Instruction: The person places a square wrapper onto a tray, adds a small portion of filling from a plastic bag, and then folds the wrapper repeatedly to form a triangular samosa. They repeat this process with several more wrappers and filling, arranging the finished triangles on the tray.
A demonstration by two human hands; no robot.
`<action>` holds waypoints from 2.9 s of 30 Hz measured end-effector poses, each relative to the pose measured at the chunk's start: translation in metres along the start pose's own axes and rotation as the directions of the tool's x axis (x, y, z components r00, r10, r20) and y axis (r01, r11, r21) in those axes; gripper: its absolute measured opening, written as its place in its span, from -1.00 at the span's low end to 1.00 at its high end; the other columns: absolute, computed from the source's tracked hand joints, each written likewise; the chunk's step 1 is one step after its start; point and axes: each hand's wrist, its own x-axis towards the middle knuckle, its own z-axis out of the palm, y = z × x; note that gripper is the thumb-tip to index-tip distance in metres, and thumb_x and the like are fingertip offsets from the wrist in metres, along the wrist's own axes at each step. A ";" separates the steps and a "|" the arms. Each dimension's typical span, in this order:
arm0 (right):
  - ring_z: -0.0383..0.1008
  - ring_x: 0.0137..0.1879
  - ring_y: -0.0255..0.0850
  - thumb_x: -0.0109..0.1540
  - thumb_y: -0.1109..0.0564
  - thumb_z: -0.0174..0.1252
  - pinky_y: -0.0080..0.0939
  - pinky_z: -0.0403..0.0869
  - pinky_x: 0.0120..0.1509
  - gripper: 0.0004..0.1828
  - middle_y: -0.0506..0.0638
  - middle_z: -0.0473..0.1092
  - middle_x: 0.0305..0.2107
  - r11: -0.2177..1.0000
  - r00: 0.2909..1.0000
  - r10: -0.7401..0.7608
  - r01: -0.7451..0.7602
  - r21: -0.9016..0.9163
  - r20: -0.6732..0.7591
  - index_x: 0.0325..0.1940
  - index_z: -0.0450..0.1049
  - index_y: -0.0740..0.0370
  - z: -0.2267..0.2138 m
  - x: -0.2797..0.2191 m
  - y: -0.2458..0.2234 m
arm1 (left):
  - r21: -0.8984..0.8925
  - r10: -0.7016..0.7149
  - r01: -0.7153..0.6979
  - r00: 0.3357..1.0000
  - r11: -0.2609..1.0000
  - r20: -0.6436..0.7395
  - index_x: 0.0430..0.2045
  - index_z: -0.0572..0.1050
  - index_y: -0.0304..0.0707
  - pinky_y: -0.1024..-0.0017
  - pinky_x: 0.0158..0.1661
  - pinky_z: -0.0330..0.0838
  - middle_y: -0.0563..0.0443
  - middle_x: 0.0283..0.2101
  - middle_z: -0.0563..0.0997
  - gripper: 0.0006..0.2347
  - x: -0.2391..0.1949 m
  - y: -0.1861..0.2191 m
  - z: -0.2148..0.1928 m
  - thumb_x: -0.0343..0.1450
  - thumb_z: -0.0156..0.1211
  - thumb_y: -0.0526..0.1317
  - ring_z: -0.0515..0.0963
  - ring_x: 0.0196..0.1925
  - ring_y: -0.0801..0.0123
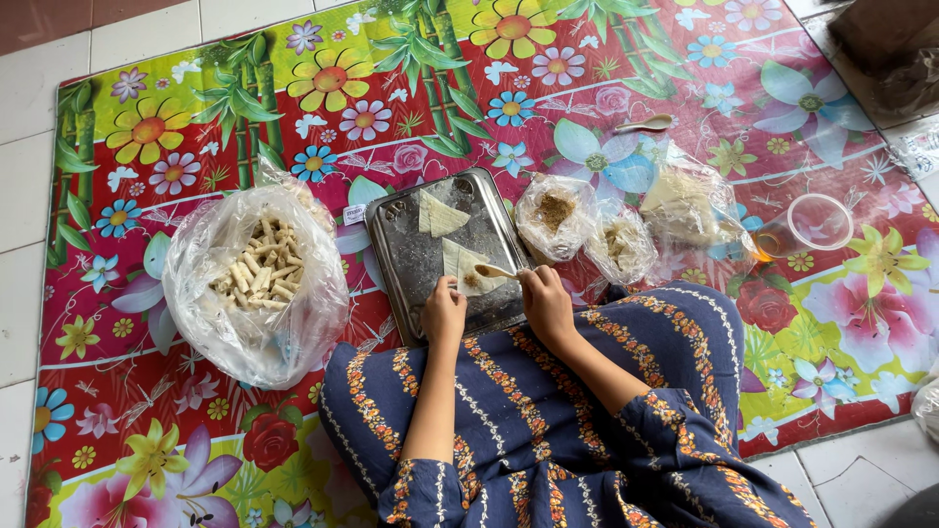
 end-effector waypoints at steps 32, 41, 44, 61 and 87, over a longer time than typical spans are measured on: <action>0.51 -0.13 0.03 0.26 0.15 0.20 0.04 0.45 -0.01 -0.76 0.15 0.48 -0.30 0.872 0.872 0.489 -0.490 -0.012 -0.031 -0.01 0.49 0.26 -0.006 0.066 0.121 | -0.028 0.336 -0.335 0.941 0.942 0.040 -0.22 0.51 -0.25 0.21 -0.12 0.52 -0.05 -0.19 0.65 -0.86 0.006 0.015 0.003 0.40 0.25 -0.27 0.65 -0.11 0.09; 0.51 0.06 0.14 0.27 0.25 0.10 0.02 0.54 0.02 -0.49 0.31 0.37 0.11 0.874 0.917 0.399 -0.377 -0.306 0.011 0.34 0.41 0.24 -0.003 0.050 0.106 | 0.048 0.392 -0.396 0.917 0.917 0.069 -0.19 0.59 -0.26 0.23 0.03 0.45 -0.05 -0.11 0.63 -0.80 0.000 0.014 -0.003 0.33 0.25 -0.39 0.57 0.01 0.10; 0.53 0.11 0.12 0.28 0.31 0.05 -0.02 0.57 0.05 -0.45 0.29 0.36 0.18 0.875 0.946 0.320 -0.315 -0.367 -0.048 0.39 0.39 0.29 -0.003 0.052 0.106 | 0.082 0.397 -0.401 0.916 0.912 0.059 -0.22 0.60 -0.24 0.24 0.03 0.45 -0.03 -0.13 0.64 -0.79 0.001 0.015 -0.005 0.32 0.21 -0.44 0.57 0.01 0.12; 0.44 0.02 0.09 0.17 0.16 0.25 0.05 0.42 0.08 -0.75 0.11 0.47 -0.17 0.996 0.965 0.041 -0.061 0.069 0.258 -0.07 0.53 0.21 0.064 0.003 0.019 | 0.150 0.482 -0.482 0.875 0.863 0.037 -0.36 0.61 -0.21 0.22 0.01 0.42 -0.01 -0.16 0.59 -0.88 0.001 0.015 -0.005 0.27 0.32 -0.34 0.53 0.01 0.12; 0.55 -0.21 0.08 0.12 0.19 0.33 -0.03 0.51 -0.11 -0.82 0.16 0.46 -0.26 0.939 0.935 0.013 -0.133 0.317 0.354 -0.23 0.56 0.29 0.093 0.049 0.020 | -0.005 0.320 -0.320 0.946 0.947 0.048 -0.22 0.53 -0.27 0.11 -0.15 0.51 -0.13 -0.07 0.57 -0.88 0.022 0.004 0.007 0.40 0.23 -0.35 0.62 -0.13 -0.04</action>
